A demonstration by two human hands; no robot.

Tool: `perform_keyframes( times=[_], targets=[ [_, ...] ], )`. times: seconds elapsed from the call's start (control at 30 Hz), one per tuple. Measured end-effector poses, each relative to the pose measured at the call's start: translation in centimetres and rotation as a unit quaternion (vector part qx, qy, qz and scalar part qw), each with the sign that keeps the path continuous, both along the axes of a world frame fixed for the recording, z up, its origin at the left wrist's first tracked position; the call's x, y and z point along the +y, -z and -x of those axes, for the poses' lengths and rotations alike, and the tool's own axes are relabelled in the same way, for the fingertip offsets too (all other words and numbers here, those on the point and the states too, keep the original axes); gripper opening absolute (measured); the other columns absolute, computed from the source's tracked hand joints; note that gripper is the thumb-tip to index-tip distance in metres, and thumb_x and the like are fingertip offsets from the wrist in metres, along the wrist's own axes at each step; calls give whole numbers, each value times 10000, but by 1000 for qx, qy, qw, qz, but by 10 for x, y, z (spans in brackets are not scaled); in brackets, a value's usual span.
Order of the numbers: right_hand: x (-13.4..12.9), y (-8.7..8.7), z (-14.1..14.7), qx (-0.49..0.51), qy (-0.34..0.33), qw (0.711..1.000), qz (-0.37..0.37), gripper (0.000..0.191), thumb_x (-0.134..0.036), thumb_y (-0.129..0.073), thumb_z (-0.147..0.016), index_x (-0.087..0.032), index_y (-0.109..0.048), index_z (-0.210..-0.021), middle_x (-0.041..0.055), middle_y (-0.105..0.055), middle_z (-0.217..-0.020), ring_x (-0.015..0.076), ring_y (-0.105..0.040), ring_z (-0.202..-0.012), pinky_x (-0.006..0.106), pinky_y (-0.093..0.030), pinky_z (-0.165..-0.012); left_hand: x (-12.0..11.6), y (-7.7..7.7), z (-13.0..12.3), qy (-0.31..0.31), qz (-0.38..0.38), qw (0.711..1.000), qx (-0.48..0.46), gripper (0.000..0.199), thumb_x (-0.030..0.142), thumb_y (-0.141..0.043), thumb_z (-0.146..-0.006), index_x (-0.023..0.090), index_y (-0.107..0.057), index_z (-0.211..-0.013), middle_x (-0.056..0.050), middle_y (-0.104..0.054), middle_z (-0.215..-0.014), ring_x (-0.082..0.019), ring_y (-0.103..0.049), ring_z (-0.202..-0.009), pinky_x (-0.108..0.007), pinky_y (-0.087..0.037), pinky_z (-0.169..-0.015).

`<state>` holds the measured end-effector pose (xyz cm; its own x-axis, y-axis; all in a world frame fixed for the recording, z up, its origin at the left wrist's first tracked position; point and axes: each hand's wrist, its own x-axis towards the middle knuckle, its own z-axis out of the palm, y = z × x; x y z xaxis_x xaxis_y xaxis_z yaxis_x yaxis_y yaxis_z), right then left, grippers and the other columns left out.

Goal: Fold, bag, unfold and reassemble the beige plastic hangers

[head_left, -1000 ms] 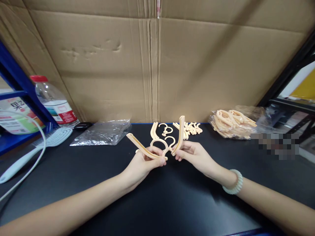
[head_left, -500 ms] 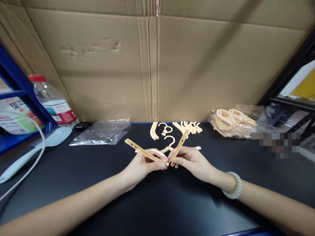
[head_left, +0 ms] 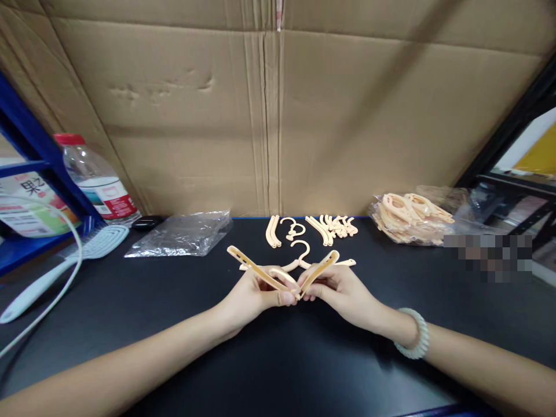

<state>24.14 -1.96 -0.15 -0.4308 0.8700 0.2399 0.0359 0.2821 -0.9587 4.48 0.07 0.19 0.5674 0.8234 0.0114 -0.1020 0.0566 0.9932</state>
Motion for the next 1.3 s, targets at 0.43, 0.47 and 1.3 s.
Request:
perform_keyframes(
  times=[0.43, 0.47, 1.3],
  targets=[
    [-5, 0, 2, -5, 22, 1000, 7, 102, -124, -618, -784, -167, -709, -804, 19, -672, -764, 124, -629, -659, 244, -534, -637, -7, -2, -4, -53, -30, 998, -15, 101, 111, -781, -601, 151, -688, -598, 0, -682, -614, -128, -594, -589, -242, -479, -597],
    [-6, -1, 2, -8, 26, 1000, 3, 97, -125, -622, -782, -165, -709, -799, 21, -673, -763, 125, -632, -656, 242, -536, -633, -8, -2, -4, -58, -34, 998, -16, 101, 113, -779, -602, 151, -686, -596, 0, -678, -612, -129, -592, -590, -243, -477, -592],
    [-13, 3, 10, 25, 81, 996, -7, 157, -254, -722, -754, -148, -612, -716, 26, -679, -693, 132, -669, -637, 230, -547, -598, -25, -1, -11, -120, 52, 991, -39, 206, 231, -798, -654, 127, -630, -713, -5, -661, -655, -123, -621, -631, -233, -494, -638]
  ],
)
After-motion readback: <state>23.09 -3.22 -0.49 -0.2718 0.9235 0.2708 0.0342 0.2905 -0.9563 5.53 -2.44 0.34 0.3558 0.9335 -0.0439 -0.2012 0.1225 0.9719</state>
